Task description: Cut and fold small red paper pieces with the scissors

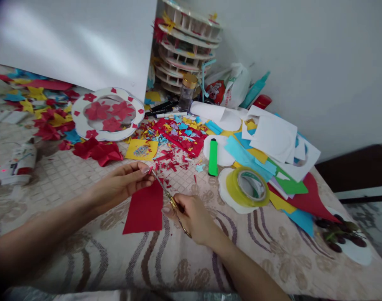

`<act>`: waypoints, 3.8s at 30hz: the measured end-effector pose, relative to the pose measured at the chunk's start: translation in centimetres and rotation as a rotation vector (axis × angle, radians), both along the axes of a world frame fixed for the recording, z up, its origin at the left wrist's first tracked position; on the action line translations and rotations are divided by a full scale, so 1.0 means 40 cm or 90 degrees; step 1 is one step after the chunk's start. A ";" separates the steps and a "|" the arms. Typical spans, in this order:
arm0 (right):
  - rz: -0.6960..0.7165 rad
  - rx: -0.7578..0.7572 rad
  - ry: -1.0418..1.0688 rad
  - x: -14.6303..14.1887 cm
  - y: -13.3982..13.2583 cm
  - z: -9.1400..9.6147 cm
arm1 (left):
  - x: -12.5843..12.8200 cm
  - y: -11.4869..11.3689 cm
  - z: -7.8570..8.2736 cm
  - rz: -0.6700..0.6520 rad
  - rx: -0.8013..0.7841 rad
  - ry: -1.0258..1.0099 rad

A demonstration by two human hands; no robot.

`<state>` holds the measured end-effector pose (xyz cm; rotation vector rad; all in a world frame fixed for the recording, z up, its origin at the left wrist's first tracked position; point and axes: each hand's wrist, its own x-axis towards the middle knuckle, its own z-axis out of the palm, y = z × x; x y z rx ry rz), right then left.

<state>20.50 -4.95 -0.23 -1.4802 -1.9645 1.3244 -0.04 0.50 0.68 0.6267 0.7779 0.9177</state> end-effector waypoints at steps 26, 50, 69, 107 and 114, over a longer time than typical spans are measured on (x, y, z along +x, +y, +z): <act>0.023 0.079 -0.085 0.004 0.006 0.004 | 0.002 -0.002 -0.003 0.002 0.017 0.012; 0.010 0.116 -0.133 -0.007 0.004 0.001 | -0.005 0.005 -0.010 0.027 0.037 0.016; 0.084 -0.026 -0.010 0.057 0.008 -0.004 | -0.027 0.034 -0.011 -0.160 -0.004 0.027; 0.056 0.112 -0.156 0.037 0.018 0.018 | -0.034 0.041 -0.014 -0.154 0.026 0.050; -0.020 0.180 -0.257 0.054 0.036 0.011 | -0.045 0.049 -0.013 -0.149 0.026 0.041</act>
